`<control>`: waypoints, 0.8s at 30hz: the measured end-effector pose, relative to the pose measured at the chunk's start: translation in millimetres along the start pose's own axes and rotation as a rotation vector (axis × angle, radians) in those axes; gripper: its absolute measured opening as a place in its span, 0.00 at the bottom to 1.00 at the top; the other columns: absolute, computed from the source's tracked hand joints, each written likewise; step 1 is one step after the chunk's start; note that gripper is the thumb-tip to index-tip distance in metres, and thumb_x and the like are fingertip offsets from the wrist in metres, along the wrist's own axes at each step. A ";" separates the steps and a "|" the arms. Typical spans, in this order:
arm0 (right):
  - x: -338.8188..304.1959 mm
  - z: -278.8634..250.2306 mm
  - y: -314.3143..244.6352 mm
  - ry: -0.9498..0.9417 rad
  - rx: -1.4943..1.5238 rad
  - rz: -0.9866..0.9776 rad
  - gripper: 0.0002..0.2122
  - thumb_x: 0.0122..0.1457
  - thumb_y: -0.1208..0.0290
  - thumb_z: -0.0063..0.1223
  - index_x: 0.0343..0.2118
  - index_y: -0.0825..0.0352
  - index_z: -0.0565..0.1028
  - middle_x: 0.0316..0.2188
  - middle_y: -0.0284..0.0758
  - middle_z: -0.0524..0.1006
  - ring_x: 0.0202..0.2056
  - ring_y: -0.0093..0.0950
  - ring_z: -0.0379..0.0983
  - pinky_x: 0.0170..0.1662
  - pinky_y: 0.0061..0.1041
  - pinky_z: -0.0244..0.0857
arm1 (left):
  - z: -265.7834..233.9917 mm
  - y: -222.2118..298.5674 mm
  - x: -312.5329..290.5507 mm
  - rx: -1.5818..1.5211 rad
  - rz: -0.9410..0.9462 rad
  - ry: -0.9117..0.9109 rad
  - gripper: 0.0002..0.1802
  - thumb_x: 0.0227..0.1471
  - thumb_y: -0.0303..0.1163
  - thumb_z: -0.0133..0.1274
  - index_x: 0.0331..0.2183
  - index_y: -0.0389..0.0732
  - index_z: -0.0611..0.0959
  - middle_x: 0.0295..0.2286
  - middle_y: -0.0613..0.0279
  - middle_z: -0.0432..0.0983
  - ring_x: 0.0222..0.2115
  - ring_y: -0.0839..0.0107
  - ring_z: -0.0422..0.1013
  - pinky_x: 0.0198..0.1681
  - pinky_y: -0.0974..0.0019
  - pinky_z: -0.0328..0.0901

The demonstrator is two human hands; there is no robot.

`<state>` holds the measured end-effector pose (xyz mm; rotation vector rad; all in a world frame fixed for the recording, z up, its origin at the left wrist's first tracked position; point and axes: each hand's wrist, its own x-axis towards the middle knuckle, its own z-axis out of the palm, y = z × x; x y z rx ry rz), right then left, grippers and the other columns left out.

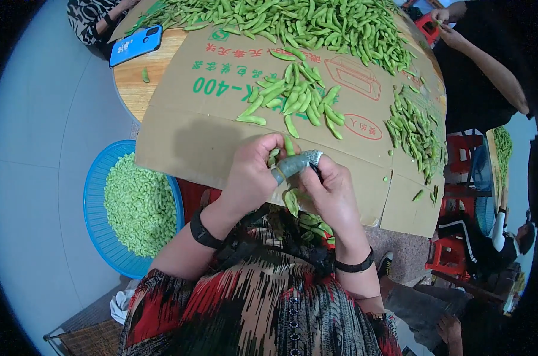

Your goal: Peeling green bean pods to extract the individual beans.

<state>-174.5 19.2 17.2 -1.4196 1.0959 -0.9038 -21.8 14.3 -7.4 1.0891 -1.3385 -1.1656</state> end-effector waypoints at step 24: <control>12.0 -11.8 -1.8 -0.049 0.391 0.196 0.07 0.60 0.71 0.45 0.32 0.69 0.72 0.15 0.22 0.64 0.14 0.11 0.54 0.16 0.12 0.47 | -8.3 16.8 0.5 0.305 0.314 -0.069 0.26 0.41 0.20 0.53 0.46 0.41 0.72 0.21 0.60 0.71 0.23 0.67 0.69 0.28 0.68 0.64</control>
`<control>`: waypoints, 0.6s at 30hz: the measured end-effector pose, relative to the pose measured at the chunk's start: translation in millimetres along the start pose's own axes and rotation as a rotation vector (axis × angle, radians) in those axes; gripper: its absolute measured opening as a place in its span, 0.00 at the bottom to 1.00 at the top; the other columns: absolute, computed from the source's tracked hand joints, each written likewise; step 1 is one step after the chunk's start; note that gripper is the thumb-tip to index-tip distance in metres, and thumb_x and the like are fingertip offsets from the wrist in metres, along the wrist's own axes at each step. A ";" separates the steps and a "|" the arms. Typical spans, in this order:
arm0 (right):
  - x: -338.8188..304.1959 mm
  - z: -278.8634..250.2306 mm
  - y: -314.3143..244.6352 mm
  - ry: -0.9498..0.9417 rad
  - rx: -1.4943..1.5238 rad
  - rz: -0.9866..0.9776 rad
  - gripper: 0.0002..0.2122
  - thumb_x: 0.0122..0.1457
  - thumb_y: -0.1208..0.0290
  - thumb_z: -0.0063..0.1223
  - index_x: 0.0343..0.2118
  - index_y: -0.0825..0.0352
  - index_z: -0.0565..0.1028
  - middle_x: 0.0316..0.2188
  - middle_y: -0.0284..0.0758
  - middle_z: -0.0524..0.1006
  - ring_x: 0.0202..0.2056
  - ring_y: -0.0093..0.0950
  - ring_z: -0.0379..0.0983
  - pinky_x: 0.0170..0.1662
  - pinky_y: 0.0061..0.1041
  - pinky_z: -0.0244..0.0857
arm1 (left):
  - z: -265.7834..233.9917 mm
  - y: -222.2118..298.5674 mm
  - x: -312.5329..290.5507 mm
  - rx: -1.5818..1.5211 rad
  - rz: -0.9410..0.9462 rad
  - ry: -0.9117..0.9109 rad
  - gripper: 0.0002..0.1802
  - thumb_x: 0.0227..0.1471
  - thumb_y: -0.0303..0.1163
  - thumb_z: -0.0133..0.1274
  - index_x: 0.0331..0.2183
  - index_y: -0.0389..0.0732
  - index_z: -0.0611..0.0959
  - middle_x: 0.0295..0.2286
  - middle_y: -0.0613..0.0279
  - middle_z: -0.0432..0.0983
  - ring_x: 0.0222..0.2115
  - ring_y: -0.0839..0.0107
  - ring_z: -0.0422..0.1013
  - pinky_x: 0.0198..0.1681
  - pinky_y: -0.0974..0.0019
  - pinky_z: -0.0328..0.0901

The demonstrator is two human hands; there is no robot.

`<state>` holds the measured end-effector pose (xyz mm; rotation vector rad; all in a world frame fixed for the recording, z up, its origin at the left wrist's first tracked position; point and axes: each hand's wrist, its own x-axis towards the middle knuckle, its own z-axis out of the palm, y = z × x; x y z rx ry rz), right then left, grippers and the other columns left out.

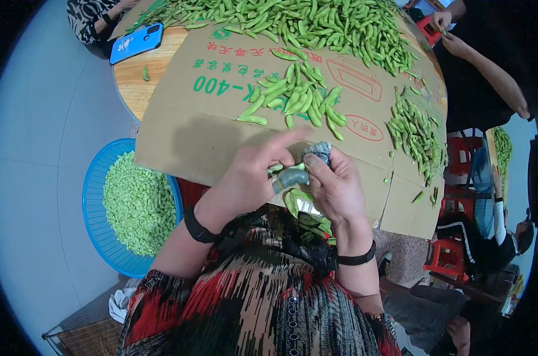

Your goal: Peeling green bean pods to extract the individual beans.

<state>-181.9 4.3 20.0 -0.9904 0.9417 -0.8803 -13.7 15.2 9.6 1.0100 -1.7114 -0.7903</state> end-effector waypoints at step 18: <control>-3.9 2.5 -5.8 -0.161 0.161 0.015 0.05 0.59 0.72 0.45 0.34 0.68 0.72 0.14 0.22 0.64 0.14 0.10 0.53 0.16 0.12 0.43 | -21.1 -12.1 -5.2 -0.933 -0.583 -0.136 0.09 0.48 0.20 0.45 0.34 0.39 0.73 0.26 0.68 0.70 0.22 0.83 0.61 0.23 0.78 0.57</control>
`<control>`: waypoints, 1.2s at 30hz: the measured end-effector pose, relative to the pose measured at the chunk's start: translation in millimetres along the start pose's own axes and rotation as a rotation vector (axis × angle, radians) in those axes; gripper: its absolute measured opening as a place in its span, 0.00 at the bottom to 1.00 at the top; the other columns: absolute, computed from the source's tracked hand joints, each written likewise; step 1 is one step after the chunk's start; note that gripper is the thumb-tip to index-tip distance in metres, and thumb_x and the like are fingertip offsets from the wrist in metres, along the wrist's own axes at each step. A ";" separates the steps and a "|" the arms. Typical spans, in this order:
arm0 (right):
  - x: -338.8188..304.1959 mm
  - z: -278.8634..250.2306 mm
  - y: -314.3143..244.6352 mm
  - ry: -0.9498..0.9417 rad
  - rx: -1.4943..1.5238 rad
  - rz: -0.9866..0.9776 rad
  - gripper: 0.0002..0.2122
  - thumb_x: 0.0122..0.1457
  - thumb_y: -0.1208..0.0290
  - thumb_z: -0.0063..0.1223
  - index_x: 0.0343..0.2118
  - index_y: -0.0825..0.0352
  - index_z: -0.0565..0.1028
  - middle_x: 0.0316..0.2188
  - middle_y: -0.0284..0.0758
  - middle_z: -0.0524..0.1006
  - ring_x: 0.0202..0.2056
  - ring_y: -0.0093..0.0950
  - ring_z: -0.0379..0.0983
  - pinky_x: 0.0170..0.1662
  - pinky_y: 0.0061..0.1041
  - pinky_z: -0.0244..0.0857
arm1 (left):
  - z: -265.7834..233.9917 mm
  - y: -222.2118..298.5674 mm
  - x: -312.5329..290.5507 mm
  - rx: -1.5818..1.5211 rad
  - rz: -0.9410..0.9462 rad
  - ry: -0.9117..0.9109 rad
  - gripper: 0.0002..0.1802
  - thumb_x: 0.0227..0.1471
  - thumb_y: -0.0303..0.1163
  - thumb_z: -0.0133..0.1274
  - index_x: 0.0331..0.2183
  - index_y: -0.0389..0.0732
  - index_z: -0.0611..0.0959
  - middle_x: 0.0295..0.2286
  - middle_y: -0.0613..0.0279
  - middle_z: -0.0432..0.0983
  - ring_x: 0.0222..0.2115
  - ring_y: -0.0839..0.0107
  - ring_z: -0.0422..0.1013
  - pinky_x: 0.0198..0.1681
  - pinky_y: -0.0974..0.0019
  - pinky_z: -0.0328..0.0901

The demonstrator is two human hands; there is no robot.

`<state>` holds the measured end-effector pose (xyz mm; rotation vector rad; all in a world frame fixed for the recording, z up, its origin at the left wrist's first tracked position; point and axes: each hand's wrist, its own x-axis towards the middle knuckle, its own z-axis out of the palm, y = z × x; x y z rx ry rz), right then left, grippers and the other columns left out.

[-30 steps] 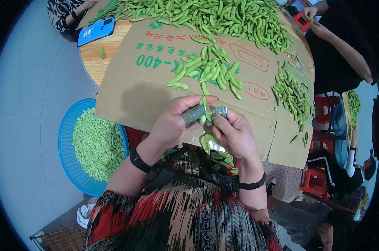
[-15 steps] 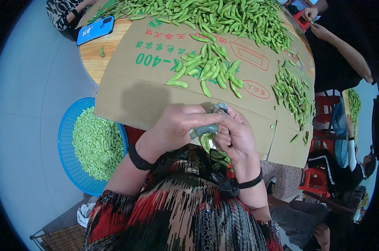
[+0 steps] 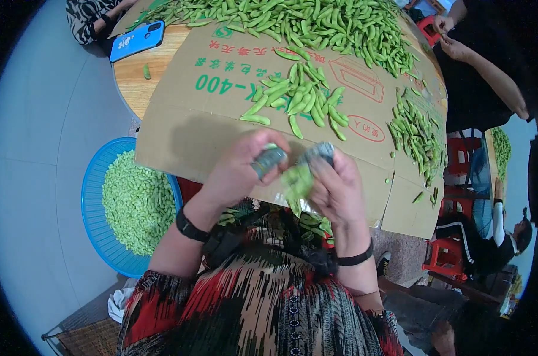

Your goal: Peeling green bean pods to extract the individual beans.

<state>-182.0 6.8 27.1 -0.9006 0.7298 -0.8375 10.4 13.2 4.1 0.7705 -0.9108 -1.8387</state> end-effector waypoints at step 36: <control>0.9 8.3 8.9 0.012 -0.143 0.064 0.08 0.63 0.69 0.36 0.32 0.66 0.67 0.16 0.23 0.63 0.15 0.11 0.52 0.17 0.12 0.46 | 24.8 -15.3 6.0 0.056 0.276 0.311 0.05 0.48 0.21 0.49 0.31 0.37 0.78 0.24 0.73 0.71 0.24 0.86 0.61 0.26 0.80 0.54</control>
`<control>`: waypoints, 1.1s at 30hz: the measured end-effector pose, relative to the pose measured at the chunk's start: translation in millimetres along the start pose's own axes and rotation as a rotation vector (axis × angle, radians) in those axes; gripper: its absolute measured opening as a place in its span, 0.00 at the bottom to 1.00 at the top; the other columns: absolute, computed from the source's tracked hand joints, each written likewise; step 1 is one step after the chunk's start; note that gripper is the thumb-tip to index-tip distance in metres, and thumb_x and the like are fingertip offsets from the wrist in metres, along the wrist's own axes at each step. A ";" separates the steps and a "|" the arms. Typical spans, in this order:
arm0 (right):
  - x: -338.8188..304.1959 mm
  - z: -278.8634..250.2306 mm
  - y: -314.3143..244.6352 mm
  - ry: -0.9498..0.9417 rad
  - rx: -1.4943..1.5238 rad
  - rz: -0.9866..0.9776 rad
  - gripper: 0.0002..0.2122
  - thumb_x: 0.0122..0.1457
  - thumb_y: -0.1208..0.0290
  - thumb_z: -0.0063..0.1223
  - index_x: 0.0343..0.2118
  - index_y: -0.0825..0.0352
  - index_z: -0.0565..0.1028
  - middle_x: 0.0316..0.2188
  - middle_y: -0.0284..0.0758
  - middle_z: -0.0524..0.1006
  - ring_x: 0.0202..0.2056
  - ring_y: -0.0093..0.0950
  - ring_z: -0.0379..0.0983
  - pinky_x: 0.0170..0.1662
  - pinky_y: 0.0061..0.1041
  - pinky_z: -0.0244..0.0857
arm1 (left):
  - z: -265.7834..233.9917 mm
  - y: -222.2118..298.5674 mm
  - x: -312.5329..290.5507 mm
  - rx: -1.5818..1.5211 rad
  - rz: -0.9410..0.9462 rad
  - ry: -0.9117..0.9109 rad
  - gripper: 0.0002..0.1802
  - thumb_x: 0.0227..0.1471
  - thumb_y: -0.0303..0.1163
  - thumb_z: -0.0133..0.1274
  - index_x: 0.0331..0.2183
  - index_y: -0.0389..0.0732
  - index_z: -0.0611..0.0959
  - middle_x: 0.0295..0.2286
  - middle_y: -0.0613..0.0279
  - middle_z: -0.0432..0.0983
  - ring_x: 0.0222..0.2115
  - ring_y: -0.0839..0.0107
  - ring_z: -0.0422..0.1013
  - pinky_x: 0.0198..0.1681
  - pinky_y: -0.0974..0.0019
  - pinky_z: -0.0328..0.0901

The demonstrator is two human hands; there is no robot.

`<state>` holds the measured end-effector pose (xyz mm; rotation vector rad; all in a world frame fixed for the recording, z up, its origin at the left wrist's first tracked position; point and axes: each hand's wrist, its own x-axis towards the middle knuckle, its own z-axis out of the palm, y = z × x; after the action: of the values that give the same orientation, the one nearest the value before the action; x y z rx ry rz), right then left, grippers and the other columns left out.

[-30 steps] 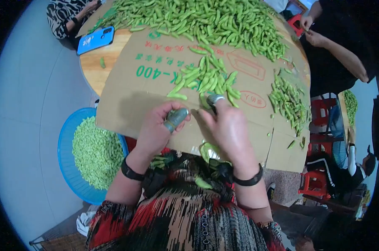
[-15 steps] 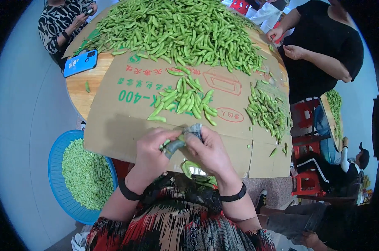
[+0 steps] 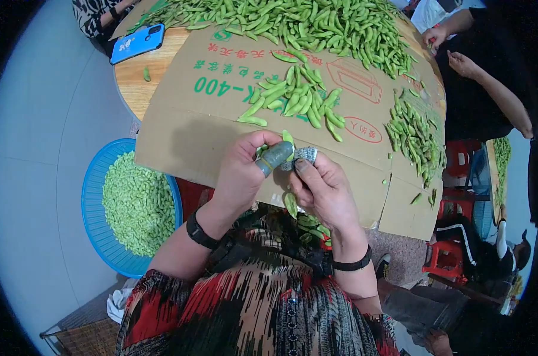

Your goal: Peeling green bean pods to extract the individual beans.

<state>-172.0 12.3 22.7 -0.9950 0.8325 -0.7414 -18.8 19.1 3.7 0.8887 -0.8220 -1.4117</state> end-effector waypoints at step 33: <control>6.4 2.8 11.0 0.232 -0.404 -0.186 0.05 0.57 0.75 0.46 0.30 0.70 0.73 0.15 0.29 0.69 0.18 0.14 0.60 0.22 0.18 0.58 | -8.2 -8.7 -4.6 0.485 0.039 -0.004 0.09 0.46 0.20 0.51 0.34 0.37 0.77 0.28 0.70 0.73 0.28 0.83 0.65 0.32 0.77 0.62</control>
<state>-164.9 12.1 11.8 -1.3775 1.1305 -0.8787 -15.5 24.2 -7.5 1.2270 -1.2063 -1.1968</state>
